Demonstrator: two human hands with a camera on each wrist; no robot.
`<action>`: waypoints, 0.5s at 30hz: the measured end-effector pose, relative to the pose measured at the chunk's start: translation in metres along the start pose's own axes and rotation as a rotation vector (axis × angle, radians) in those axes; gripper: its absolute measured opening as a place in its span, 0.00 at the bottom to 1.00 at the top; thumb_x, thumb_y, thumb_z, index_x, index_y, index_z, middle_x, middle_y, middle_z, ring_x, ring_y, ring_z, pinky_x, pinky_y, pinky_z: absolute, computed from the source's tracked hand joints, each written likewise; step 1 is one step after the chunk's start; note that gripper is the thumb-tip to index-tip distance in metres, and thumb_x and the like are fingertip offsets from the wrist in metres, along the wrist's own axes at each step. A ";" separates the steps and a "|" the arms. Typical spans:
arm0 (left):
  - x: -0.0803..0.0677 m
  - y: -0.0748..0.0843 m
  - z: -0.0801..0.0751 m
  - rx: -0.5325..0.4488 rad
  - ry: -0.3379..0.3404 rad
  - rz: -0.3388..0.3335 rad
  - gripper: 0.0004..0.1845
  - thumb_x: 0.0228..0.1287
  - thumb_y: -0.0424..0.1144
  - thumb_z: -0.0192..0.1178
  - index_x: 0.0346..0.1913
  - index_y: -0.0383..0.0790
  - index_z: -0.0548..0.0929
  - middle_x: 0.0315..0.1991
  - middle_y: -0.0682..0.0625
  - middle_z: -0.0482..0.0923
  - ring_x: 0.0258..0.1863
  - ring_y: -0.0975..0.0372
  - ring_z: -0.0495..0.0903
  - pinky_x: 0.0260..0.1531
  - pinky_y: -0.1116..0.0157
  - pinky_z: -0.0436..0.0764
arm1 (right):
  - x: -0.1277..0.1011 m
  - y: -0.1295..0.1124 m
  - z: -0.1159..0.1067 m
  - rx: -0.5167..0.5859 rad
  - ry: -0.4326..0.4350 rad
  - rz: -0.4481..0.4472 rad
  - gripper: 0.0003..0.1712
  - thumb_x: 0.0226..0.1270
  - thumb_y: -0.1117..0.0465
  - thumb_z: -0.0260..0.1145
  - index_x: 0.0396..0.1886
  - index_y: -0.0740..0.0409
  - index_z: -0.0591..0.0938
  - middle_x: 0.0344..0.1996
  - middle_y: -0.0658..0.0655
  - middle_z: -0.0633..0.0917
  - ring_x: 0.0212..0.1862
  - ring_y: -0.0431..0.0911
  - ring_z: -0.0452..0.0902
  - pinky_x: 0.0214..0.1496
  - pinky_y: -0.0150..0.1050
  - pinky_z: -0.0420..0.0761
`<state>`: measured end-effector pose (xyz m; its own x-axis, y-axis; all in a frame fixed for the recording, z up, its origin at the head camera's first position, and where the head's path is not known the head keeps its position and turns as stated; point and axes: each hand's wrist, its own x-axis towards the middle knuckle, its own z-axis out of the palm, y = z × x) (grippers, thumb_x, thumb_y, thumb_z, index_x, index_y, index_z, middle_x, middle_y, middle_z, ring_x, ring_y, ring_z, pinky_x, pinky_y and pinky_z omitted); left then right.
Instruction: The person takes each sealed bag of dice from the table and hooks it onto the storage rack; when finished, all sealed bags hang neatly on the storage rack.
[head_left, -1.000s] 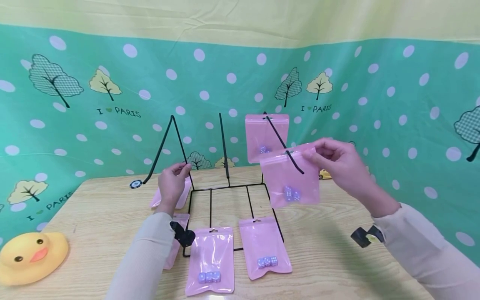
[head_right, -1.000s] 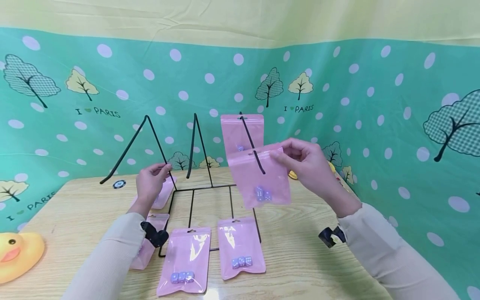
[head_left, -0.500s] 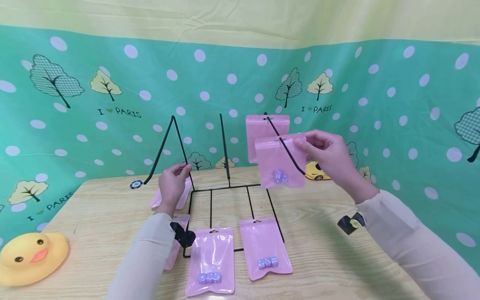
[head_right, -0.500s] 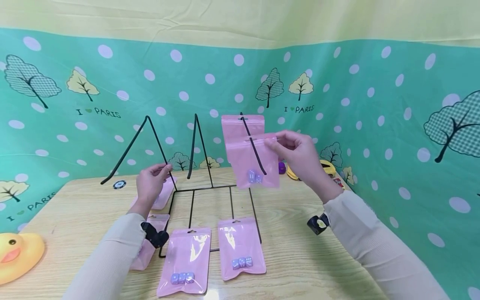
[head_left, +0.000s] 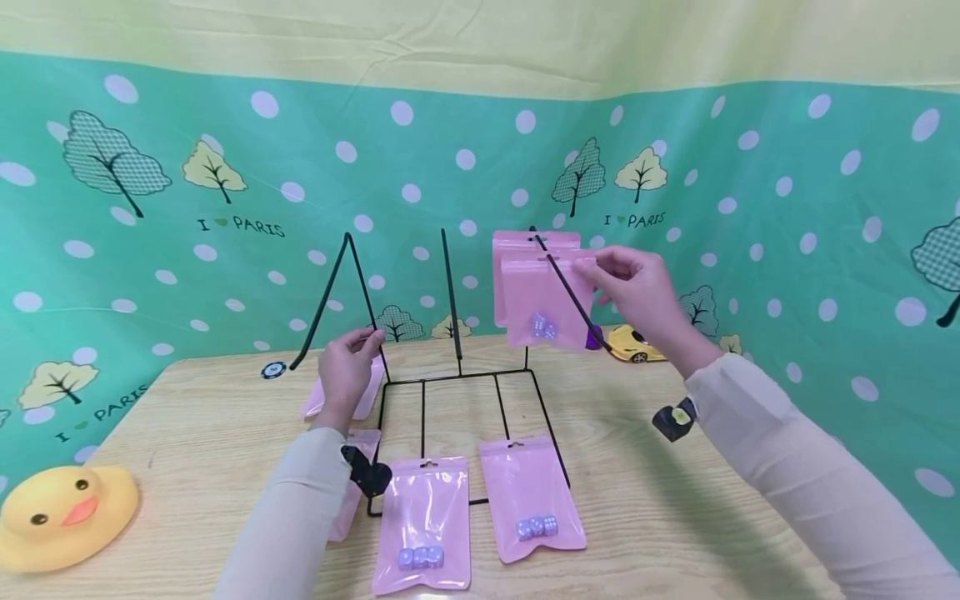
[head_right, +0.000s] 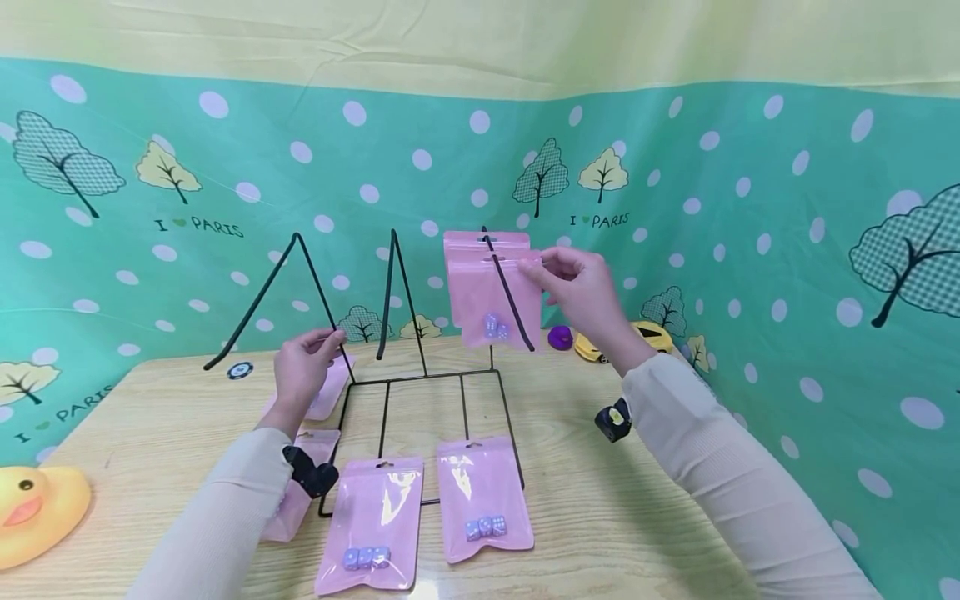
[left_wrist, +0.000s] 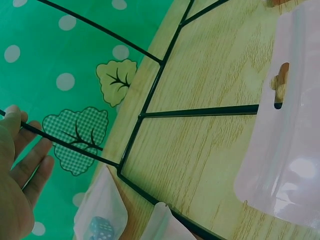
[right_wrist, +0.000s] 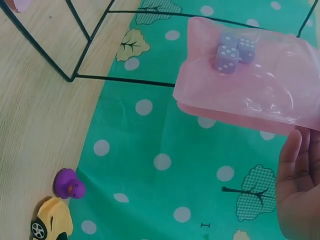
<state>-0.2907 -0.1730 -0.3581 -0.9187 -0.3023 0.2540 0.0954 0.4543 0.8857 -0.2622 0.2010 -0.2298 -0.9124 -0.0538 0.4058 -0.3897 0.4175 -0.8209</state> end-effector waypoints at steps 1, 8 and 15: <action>0.000 0.000 0.000 -0.001 0.000 0.002 0.19 0.76 0.44 0.60 0.59 0.33 0.84 0.53 0.37 0.85 0.51 0.47 0.86 0.53 0.52 0.82 | 0.001 0.000 0.001 -0.008 0.004 -0.001 0.22 0.69 0.43 0.70 0.47 0.57 0.87 0.32 0.49 0.88 0.31 0.48 0.82 0.30 0.34 0.80; 0.000 -0.001 0.000 0.001 -0.005 0.006 0.20 0.76 0.44 0.59 0.60 0.33 0.83 0.53 0.37 0.85 0.51 0.46 0.86 0.54 0.52 0.82 | 0.011 0.001 0.005 -0.058 0.040 -0.009 0.24 0.67 0.40 0.70 0.44 0.57 0.88 0.30 0.49 0.86 0.27 0.43 0.78 0.24 0.33 0.76; -0.001 0.000 0.000 0.012 0.000 0.000 0.19 0.76 0.45 0.59 0.59 0.34 0.84 0.53 0.38 0.85 0.51 0.47 0.86 0.53 0.52 0.82 | 0.021 0.003 0.010 -0.126 0.108 -0.037 0.26 0.65 0.37 0.70 0.40 0.57 0.88 0.31 0.52 0.87 0.33 0.45 0.80 0.32 0.32 0.78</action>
<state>-0.2901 -0.1730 -0.3584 -0.9185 -0.3026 0.2545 0.0912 0.4640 0.8811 -0.2837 0.1916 -0.2277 -0.8765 0.0236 0.4808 -0.3975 0.5279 -0.7506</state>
